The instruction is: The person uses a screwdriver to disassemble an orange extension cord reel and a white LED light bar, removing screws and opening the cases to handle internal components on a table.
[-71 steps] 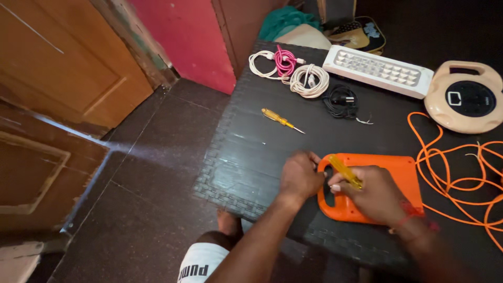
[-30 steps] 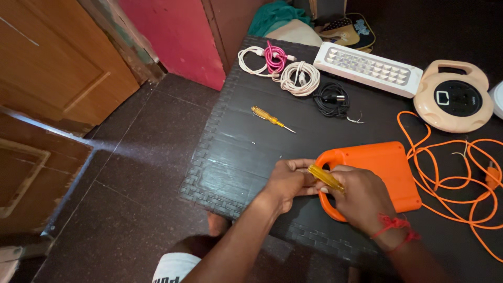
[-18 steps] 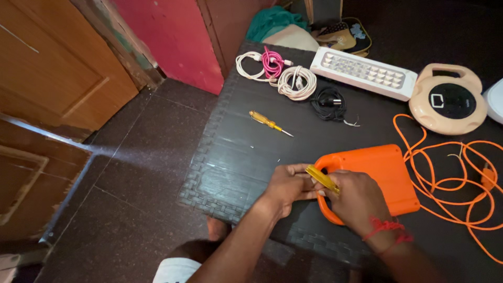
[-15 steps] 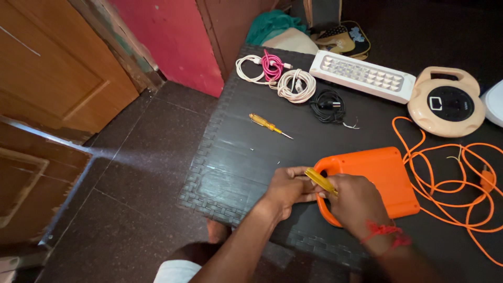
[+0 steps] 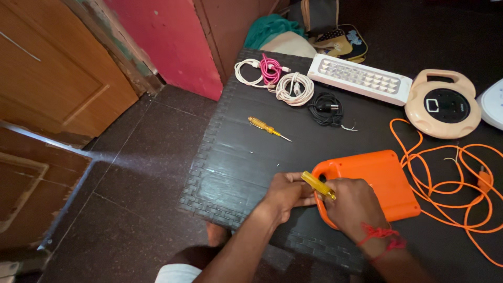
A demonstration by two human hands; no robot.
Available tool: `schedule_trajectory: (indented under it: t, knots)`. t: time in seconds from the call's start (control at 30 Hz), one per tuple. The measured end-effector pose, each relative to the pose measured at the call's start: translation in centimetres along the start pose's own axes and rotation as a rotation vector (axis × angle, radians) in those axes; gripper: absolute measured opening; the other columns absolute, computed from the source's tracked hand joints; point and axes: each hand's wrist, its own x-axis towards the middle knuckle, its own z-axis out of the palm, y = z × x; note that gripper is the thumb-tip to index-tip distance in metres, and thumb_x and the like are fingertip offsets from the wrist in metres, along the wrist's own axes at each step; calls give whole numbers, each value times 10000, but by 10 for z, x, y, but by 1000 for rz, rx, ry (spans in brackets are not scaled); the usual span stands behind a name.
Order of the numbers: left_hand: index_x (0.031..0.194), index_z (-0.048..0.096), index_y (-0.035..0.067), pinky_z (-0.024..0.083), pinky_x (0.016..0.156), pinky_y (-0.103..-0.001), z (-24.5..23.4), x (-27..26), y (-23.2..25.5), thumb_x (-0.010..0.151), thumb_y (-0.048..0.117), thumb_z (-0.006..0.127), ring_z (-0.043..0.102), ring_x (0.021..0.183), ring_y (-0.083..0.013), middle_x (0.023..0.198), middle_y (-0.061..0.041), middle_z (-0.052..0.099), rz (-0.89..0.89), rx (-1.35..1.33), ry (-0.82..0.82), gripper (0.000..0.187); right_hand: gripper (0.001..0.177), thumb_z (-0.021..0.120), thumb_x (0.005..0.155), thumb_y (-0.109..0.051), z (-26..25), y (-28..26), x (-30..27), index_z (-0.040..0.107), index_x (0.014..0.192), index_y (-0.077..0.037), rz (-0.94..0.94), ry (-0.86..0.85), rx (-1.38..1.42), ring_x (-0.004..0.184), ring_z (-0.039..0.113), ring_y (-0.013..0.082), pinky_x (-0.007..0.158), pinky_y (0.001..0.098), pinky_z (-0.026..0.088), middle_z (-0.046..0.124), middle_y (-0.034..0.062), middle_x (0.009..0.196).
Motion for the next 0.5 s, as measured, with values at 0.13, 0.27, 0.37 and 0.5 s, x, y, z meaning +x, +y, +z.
schedule_trajectory:
  t: [0.13,0.27,0.37,0.5]
  knots:
    - [1096,685,-60,661,835,-345,0,0,-1,912,-69,614,742,844,-208,966,-125,734,-1,-8,-5,197,136,771,785,-250,-1,0,1,800,859,-140,-10,9,-47,705,705,361,674,485,562,732,144,773]
    - [1055,701,-56,652,793,-330,2,0,0,924,-48,606,731,810,-200,928,-128,728,-20,12,23,162,137,775,771,-250,-2,-2,2,801,856,-146,41,-47,-38,706,717,342,689,458,576,741,128,736]
    - [1040,703,-47,649,780,-319,2,-1,0,927,-43,605,729,796,-186,919,-118,726,-26,14,19,150,165,782,775,-283,-3,-3,3,795,862,-144,48,-56,-34,700,719,337,681,457,575,735,125,724]
    - [1046,703,-48,649,778,-316,0,1,-1,913,-67,601,734,774,-196,911,-133,733,-27,-10,12,169,179,781,779,-284,-2,-1,2,809,921,-178,32,-50,-38,696,709,352,671,472,564,730,133,732]
